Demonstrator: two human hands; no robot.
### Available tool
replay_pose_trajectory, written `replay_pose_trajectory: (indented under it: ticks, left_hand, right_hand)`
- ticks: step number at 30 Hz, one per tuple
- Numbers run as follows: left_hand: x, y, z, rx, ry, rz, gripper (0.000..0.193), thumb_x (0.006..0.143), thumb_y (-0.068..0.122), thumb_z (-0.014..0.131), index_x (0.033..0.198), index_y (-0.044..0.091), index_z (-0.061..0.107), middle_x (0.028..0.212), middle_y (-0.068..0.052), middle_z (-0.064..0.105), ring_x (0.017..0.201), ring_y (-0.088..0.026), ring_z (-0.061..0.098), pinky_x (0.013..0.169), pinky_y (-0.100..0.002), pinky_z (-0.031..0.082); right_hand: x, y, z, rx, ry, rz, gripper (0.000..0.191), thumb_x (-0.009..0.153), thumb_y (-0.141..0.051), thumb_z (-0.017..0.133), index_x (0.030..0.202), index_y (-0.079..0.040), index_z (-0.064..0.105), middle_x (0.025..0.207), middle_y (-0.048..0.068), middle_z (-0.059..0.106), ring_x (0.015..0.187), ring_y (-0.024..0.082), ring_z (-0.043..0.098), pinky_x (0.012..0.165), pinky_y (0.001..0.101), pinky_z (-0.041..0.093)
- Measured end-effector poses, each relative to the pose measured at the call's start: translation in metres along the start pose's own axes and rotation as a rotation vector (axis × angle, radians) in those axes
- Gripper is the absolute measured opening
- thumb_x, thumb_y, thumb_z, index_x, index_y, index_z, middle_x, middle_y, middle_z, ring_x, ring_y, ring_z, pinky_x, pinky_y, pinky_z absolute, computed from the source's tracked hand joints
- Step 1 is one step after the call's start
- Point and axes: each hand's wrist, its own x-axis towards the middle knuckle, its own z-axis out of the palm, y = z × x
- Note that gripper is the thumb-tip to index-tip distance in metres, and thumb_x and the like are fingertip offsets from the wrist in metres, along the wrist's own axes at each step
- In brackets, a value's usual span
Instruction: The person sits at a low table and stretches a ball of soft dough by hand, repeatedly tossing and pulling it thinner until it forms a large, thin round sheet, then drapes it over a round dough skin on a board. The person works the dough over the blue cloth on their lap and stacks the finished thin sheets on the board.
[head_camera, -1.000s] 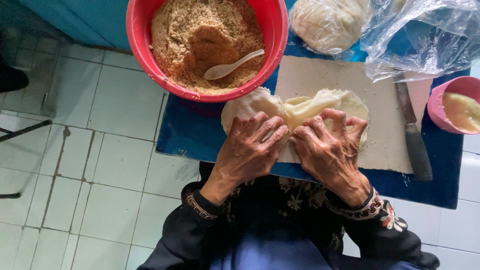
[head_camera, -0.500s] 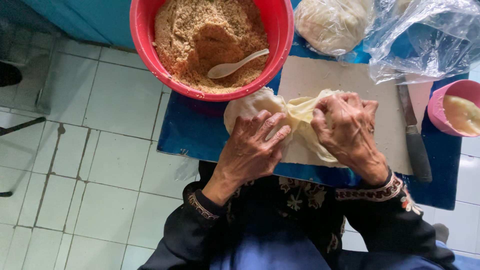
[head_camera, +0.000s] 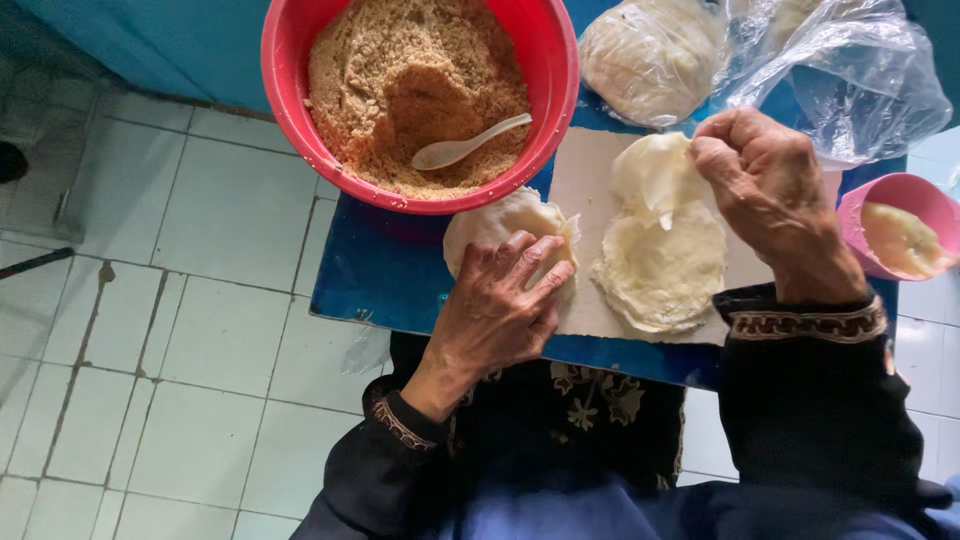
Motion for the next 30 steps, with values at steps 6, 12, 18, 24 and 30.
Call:
replay_pose_trajectory:
  ticks: [6,12,18,24,30]
  left_hand:
    - [0.002,0.002,-0.008,-0.103,0.016,-0.047,0.049,0.085,0.029,0.075,0.129,0.010,0.063,0.141,-0.008,0.057,0.130,-0.027,0.052,0.102,-0.047,0.039]
    - [0.006,0.028,-0.033,-0.352,0.269,-0.134,0.057,0.090,0.021,0.083,0.139,0.009,0.056,0.142,-0.008,0.061,0.136,-0.028,0.057,0.115,-0.042,0.047]
    - [-0.008,0.086,-0.008,-1.238,-0.191,-0.379,0.067,0.088,0.021,0.080,0.146,0.004,0.050,0.129,-0.007,0.068,0.121,-0.016,0.064,0.102,-0.034,0.052]
    - [-0.028,0.115,0.035,-1.785,-0.364,-0.756,0.025,0.104,0.012,0.075,0.121,-0.004,0.066,0.098,0.001,0.063,0.081,-0.003,0.048,0.069,-0.019,0.039]
    - [-0.039,0.125,0.048,-1.711,-0.315,-0.921,0.022,0.105,0.021,0.065,0.115,0.002,0.067,0.093,0.004,0.066,0.082,-0.002,0.056,0.074,-0.019,0.049]
  right_hand:
    - [-0.037,-0.023,-0.033,0.375,-0.035,0.013,0.018,0.107,-0.017,0.053,0.107,-0.001,0.060,0.107,0.006,0.063,0.100,0.011,0.058,0.093,0.0262,0.049]
    - [-0.087,-0.042,-0.040,0.438,-0.192,0.032,0.027,0.097,-0.024,0.047,0.097,-0.001,0.060,0.107,0.012,0.067,0.103,0.018,0.065,0.091,0.0314,0.052]
    - [-0.147,-0.030,-0.015,0.879,-0.354,0.295,0.024,0.090,-0.022,0.052,0.089,0.001,0.060,0.108,0.017,0.069,0.105,0.023,0.061,0.096,0.0358,0.047]
    - [-0.198,0.009,0.008,0.996,-0.129,0.443,0.019,0.095,-0.018,0.055,0.094,0.001,0.058,0.102,0.016,0.067,0.097,0.020,0.062,0.088,0.0350,0.051]
    - [-0.226,0.022,0.042,0.735,0.018,0.580,0.012,0.095,-0.009,0.062,0.104,-0.002,0.066,0.096,0.011,0.071,0.086,0.014,0.065,0.079,0.0304,0.054]
